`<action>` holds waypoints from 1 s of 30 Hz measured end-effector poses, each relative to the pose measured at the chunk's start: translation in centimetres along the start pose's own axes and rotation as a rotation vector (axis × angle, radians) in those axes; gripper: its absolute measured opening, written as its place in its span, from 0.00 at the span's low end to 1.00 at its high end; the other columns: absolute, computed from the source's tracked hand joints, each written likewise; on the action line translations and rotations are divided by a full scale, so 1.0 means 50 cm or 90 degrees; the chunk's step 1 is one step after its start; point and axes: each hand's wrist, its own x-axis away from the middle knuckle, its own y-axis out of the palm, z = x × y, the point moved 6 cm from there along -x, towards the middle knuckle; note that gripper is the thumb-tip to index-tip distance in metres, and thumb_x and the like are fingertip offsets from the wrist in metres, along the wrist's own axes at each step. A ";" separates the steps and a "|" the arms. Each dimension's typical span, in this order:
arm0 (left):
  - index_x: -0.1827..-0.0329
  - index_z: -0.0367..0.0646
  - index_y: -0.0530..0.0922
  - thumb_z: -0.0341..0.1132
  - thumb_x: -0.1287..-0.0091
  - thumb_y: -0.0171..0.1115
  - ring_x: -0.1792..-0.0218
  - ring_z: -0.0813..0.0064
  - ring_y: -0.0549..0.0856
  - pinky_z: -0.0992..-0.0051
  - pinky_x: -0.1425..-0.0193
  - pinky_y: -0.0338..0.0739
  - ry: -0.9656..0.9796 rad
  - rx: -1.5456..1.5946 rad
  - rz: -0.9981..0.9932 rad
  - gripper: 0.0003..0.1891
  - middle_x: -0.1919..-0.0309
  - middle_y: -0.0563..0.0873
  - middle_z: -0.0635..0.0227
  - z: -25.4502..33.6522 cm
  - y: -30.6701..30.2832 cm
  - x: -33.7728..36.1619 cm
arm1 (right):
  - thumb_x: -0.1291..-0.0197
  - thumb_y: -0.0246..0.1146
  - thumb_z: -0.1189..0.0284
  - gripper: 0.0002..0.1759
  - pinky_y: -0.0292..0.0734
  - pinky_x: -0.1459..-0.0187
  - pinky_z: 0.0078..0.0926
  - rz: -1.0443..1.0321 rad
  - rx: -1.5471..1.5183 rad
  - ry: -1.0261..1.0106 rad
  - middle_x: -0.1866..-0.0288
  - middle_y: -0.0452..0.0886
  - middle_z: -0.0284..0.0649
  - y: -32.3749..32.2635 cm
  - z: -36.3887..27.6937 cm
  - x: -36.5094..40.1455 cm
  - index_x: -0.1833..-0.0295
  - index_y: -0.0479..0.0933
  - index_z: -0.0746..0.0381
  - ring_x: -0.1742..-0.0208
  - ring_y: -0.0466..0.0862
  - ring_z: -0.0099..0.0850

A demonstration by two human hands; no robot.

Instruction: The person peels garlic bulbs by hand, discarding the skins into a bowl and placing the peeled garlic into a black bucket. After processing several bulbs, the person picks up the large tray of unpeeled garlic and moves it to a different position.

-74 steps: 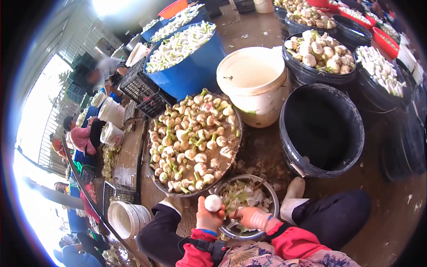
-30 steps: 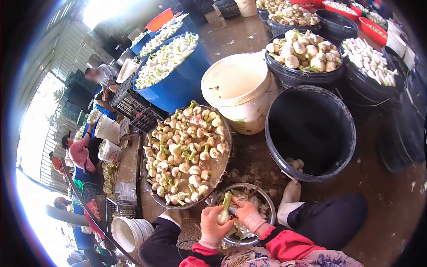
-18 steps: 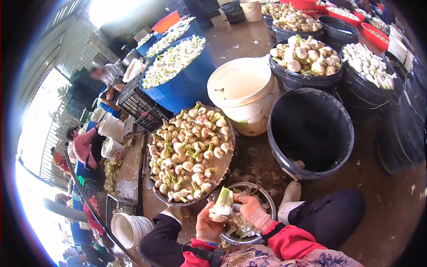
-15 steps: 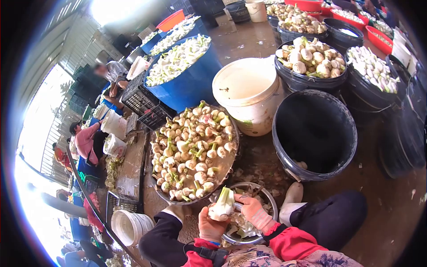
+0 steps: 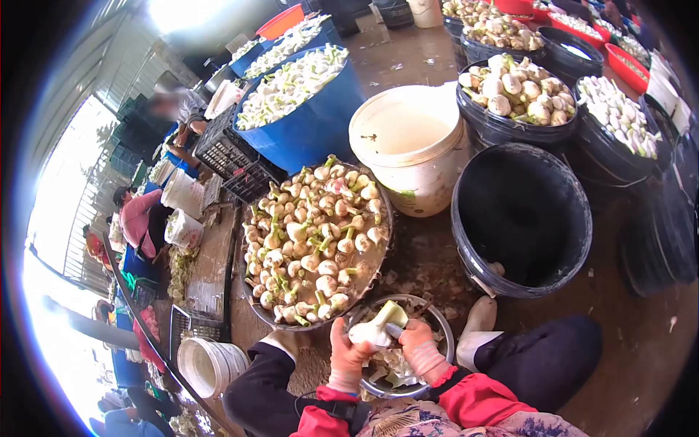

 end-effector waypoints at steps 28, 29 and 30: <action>0.54 0.39 0.78 0.67 0.45 0.60 0.65 0.70 0.84 0.73 0.61 0.79 -0.092 0.209 0.060 0.36 0.64 0.84 0.65 0.079 -0.025 0.078 | 0.48 0.60 0.71 0.16 0.76 0.58 0.33 -0.106 0.576 -0.016 0.64 0.83 0.49 -0.054 0.037 -0.062 0.52 0.80 0.62 0.62 0.83 0.42; 0.53 0.38 0.78 0.68 0.45 0.60 0.65 0.70 0.84 0.74 0.62 0.79 -0.099 0.159 0.057 0.37 0.64 0.84 0.65 0.084 -0.033 0.079 | 0.47 0.57 0.72 0.20 0.76 0.53 0.32 -0.208 0.717 -0.041 0.60 0.83 0.49 -0.035 0.053 -0.046 0.47 0.78 0.61 0.58 0.83 0.43; 0.50 0.38 0.77 0.65 0.46 0.63 0.65 0.70 0.84 0.74 0.62 0.79 -0.072 0.119 0.056 0.36 0.64 0.83 0.64 0.083 -0.043 0.077 | 0.46 0.57 0.70 0.21 0.76 0.51 0.32 -0.191 0.702 -0.144 0.58 0.83 0.48 -0.020 0.052 -0.027 0.44 0.76 0.57 0.54 0.82 0.43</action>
